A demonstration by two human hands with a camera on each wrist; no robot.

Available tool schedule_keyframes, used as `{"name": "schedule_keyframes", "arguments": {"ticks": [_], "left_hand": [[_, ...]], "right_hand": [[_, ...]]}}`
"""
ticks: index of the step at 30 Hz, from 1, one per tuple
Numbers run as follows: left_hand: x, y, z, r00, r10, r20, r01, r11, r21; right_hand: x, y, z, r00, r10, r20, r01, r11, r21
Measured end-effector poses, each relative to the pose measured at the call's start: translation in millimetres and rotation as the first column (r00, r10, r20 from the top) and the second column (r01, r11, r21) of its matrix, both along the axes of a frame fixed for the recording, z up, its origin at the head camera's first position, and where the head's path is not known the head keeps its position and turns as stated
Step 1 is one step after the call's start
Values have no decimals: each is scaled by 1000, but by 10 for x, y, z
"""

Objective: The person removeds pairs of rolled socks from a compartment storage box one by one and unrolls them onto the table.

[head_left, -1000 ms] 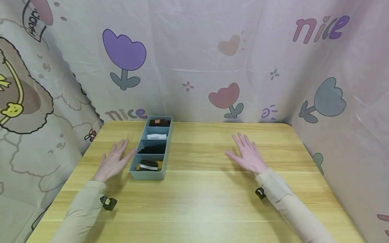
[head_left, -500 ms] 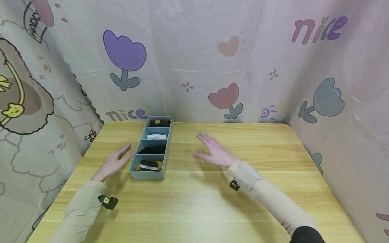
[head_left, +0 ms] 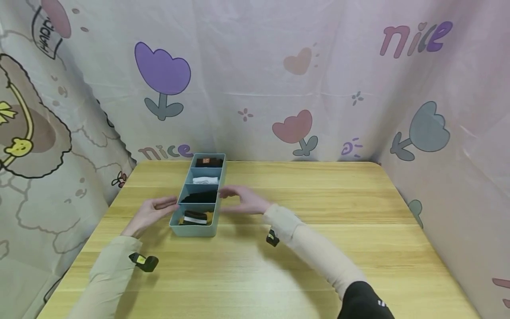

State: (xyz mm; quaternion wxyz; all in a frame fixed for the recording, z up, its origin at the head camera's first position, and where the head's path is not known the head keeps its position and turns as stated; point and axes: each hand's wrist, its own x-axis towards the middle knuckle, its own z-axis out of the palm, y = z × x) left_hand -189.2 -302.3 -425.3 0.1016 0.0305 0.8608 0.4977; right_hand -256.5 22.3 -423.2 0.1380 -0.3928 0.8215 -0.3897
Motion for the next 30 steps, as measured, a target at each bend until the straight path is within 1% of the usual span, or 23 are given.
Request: {"name": "schedule_keyframes", "arguments": {"ticks": [3,7,12,15,17,18,21,24,26,28,30], "left_hand": [[-7,-11,-31,999,24,23,-26,996,84],[-13,-2,-64,997,62,46,-66,992,103],[-11,0,-85,996,80,37,-83,992,97],[-8,-10,-98,996,82,34,-85,990,114],[4,-26,-111,995,91,38,-95,986,136],[7,-31,-118,994,98,48,-104,982,159],[10,-31,-139,989,115,88,-132,969,210],[1,-12,-162,982,128,136,-160,952,262],[-3,-1,-172,979,136,154,-175,945,276],[-2,1,-174,978,141,156,-182,939,291],[7,-9,-169,978,141,153,-181,938,296]], "right_hand": [[10,-167,-1,999,29,37,-28,999,-17],[20,-346,-9,998,57,38,-55,997,-47],[24,-536,-20,995,89,34,-86,992,-88],[26,-649,-28,992,104,76,-96,990,-103],[35,-732,-30,986,111,123,-97,988,-117],[38,-771,-32,981,117,152,-98,987,-128],[44,-874,-44,970,137,199,-109,984,-143],[40,-940,-63,965,140,224,-110,984,-141],[35,-968,-68,965,136,224,-111,987,-120],[31,-995,-60,964,133,230,-114,989,-93],[32,-1028,-43,961,144,238,-135,989,-56]]}}
